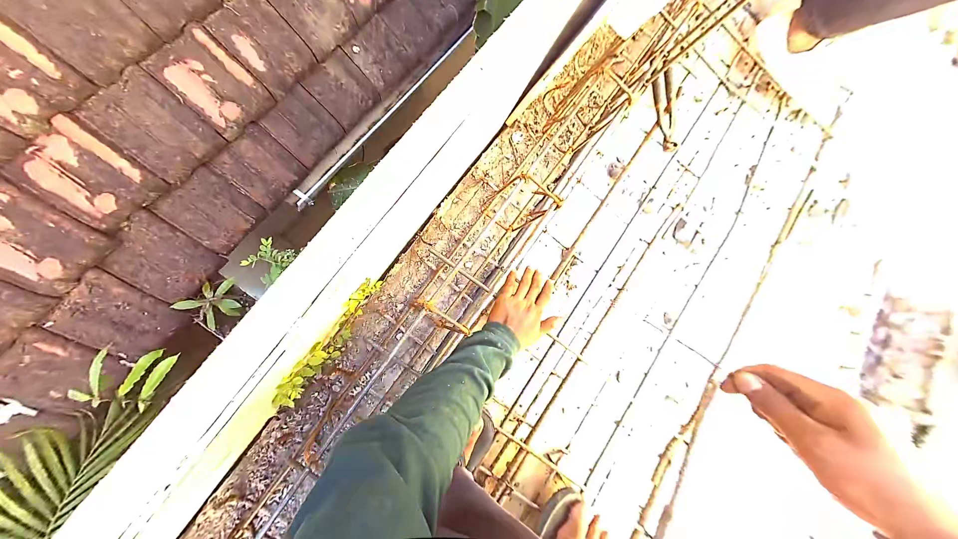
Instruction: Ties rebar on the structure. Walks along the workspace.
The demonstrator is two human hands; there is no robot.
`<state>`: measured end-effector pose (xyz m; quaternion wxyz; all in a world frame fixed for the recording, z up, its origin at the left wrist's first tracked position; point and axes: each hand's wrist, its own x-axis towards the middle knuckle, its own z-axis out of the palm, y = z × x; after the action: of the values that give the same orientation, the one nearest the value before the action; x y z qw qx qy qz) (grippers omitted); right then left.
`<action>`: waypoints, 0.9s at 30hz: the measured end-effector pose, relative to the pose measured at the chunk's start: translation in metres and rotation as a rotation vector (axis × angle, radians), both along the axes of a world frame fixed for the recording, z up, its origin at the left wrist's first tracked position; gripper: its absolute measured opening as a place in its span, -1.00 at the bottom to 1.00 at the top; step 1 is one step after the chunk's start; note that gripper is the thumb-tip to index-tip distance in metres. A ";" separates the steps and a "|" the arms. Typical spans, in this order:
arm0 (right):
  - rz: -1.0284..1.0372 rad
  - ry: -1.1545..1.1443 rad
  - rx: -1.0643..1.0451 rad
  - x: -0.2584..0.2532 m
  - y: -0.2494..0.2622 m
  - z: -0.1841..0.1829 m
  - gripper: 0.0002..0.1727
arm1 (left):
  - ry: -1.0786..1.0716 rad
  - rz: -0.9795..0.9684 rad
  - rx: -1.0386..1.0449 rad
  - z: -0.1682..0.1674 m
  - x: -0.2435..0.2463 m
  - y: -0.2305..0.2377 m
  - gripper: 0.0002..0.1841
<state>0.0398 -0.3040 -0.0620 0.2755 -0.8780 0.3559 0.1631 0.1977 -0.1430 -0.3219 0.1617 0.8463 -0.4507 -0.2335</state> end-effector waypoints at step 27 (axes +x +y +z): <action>0.148 0.200 -0.170 0.042 -0.013 0.015 -0.81 | 0.000 0.158 0.020 0.010 0.000 -0.015 -0.47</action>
<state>0.0823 -0.3173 -0.0470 0.1506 -0.9013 0.3284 0.2390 0.1978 -0.1580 -0.3120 0.1710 0.8808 -0.3802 -0.2247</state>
